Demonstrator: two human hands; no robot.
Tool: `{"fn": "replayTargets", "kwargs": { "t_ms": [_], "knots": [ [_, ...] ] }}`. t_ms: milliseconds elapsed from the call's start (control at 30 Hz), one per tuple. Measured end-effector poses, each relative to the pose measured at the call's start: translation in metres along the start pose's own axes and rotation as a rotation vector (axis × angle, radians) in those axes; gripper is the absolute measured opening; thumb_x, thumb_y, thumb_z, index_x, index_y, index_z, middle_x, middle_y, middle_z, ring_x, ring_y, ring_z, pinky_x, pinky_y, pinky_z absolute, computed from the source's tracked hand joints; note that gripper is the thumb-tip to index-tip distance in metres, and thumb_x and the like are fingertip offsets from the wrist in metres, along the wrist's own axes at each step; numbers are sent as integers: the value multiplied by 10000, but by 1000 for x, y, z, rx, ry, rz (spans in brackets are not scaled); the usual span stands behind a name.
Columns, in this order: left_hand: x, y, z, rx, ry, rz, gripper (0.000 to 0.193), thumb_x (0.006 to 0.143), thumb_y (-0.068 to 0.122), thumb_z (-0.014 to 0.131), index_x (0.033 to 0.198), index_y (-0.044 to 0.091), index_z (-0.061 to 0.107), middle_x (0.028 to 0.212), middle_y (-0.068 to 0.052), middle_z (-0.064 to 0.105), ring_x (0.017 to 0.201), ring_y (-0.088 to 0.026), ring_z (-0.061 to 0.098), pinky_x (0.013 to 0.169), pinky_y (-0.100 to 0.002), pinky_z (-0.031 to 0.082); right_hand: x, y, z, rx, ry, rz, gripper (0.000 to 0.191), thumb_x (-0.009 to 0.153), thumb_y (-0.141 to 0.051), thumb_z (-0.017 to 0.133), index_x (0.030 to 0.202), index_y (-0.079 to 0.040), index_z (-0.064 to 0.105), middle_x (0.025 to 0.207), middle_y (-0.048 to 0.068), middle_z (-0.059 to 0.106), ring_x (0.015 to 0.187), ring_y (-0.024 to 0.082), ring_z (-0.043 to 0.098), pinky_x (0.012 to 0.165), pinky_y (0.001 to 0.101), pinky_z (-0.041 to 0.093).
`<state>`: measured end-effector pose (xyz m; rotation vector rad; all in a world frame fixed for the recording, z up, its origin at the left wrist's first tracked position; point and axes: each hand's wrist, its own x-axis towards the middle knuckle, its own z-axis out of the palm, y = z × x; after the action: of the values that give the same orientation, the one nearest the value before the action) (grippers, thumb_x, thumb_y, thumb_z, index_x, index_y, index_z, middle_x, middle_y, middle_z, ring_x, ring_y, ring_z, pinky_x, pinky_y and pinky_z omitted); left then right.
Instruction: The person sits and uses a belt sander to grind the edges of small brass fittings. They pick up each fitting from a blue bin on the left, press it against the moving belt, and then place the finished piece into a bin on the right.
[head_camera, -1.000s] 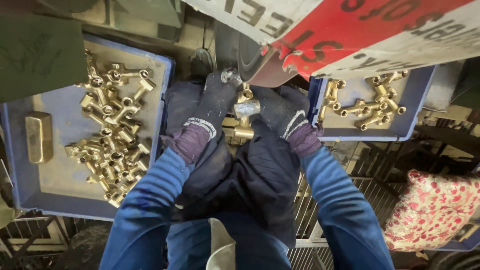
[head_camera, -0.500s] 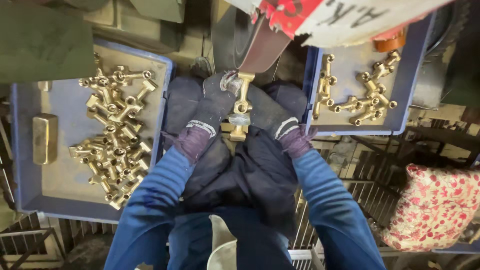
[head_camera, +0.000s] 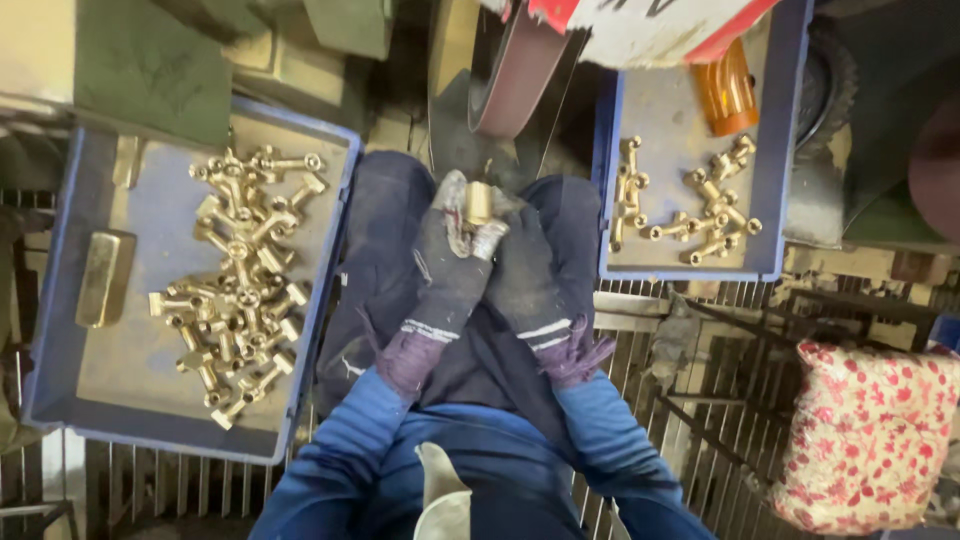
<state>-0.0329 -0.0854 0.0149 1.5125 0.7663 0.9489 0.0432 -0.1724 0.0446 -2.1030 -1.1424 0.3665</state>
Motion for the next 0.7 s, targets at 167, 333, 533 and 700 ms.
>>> {"fn": "replayTargets", "kwargs": {
  "t_ms": [167, 333, 533, 700],
  "knots": [
    [6, -10, -31, -323, -369, -201, 515, 914, 22, 733, 1406, -34, 593, 1373, -138, 678, 1276, -196, 658, 1117, -319, 519, -15, -2, -17, 360, -52, -93, 904, 795, -119, 845, 1528, 10, 332, 1458, 205, 498, 1347, 334, 520, 1130, 430, 426],
    [24, -18, -33, -167, -542, -185, 491, 885, -14, 769, 1346, -22, 601, 1320, -122, 689, 1219, -172, 668, 1070, -307, 554, -17, 7, -25, 554, -277, 129, 809, 876, -129, 815, 1543, 0, 375, 1395, 138, 587, 1249, 216, 606, 1066, 350, 507],
    [37, -18, -39, -296, -574, -188, 524, 897, -47, 721, 1396, -23, 562, 1378, -117, 632, 1290, -174, 612, 1100, -315, 509, 0, 32, -13, 443, -278, -19, 678, 781, -120, 882, 1333, -5, 505, 1197, 104, 635, 1067, 208, 661, 928, 347, 557],
    [64, -28, -29, 66, -583, -155, 364, 950, 72, 748, 1305, 31, 681, 1191, -140, 740, 1075, -201, 722, 932, -324, 578, 35, 57, 3, 929, -535, 313, 610, 846, -195, 787, 1370, -31, 523, 1225, 78, 669, 1071, 194, 695, 911, 356, 622]
  ]
}}
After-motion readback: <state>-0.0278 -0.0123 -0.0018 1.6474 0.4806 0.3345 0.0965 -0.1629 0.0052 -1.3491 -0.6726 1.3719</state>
